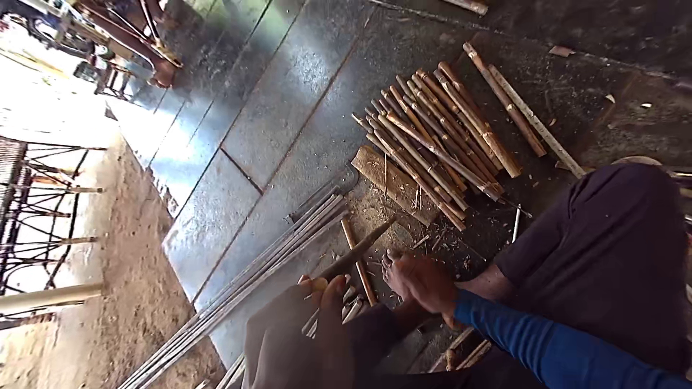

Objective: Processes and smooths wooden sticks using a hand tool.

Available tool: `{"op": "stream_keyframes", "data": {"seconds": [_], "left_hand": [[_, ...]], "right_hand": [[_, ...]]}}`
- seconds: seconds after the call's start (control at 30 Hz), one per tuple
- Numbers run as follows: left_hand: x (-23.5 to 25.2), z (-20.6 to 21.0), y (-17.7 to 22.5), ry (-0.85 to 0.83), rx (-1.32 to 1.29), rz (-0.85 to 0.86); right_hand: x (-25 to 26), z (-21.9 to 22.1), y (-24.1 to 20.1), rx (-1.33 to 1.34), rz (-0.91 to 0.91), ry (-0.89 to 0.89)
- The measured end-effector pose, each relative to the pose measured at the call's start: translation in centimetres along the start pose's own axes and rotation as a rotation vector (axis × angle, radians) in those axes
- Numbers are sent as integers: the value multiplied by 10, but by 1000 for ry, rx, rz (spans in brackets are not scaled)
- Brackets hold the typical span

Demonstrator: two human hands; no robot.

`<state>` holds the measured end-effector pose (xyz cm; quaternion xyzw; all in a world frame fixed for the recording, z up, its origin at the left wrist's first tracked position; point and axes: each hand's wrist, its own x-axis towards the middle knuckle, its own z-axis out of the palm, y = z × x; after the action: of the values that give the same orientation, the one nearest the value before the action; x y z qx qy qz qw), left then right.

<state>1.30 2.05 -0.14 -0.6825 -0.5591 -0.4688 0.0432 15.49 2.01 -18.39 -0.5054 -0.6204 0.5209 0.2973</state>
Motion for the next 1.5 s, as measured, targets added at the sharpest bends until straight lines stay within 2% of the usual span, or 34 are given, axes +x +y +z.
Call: {"op": "stream_keyframes", "data": {"seconds": [0.07, 0.17, 0.27, 0.37, 0.4, 0.47, 0.53, 0.6, 0.67, 0.7, 0.77, 0.8, 0.87, 0.9, 1.0, 1.03, 1.1, 1.13, 1.2, 1.23, 1.3, 1.33, 1.43, 1.5], "left_hand": [[-7, -3, 2, -1, 12, -13], [-2, -2, 3, 20, 29, -22], [-5, -3, 1, 21, 50, -24], [-3, -5, 0, 22, 44, -15], [-2, -4, -1, 1, 25, -22], [-7, -3, -1, -32, -2, -27], [-13, -10, 1, -72, 1, 1], [-6, -3, -2, -83, -16, 19], [-8, 0, -3, -101, -1, 9], [-10, 1, -2, -105, 10, 17], [-10, -1, 1, -105, 23, 39], [-8, 1, 1, -94, 12, 43], [-9, 4, -3, -71, -28, 45], [-13, -2, -4, -77, -40, 52], [-11, -5, -5, -105, -87, 91], [-7, -4, -6, -112, -91, 93], [-8, 0, -6, -109, -74, 80], [-12, -5, -4, -113, -64, 74], [-9, -3, -5, -97, -73, 96], [-6, -1, -7, -91, -69, 109], [-7, 0, -9, -90, -75, 110], [-13, -4, -8, -100, -87, 100], [-11, -3, -7, -123, -161, 76], [-8, 0, -9, -125, -182, 57]], "right_hand": [[-5, 8, 0, -29, -147, 32], [-1, 9, 7, -15, 31, 4], [-3, 8, 2, -1, -178, 29], [-4, 7, 7, -2, 76, -40], [-2, 4, 4, -10, 36, -3], [0, 4, 3, -19, -180, 62], [-6, 18, 10, -20, -127, 78], [5, 7, 8, 39, -86, 71], [3, 5, 5, 66, -198, 85], [1, 6, 7, 42, -149, 56], [0, 8, 11, 25, 103, -38], [2, 5, 10, 37, 101, -18], [2, -1, 1, 38, -123, 35], [-3, 2, -2, 13, -162, 29], [-1, -2, 0, 3, 92, -23], [1, -5, -4, 0, 64, 0], [3, -6, -6, -14, -129, 27], [-3, 0, -3, -25, -112, 0], [3, -2, 5, -32, 95, -50], [6, -3, 6, -51, 85, -15], [8, -6, -1, -83, -127, 59], [4, -3, -1, -92, -164, 58], [6, -4, 7, -41, 24, 18], [7, -8, -2, -7, -131, 49]]}}
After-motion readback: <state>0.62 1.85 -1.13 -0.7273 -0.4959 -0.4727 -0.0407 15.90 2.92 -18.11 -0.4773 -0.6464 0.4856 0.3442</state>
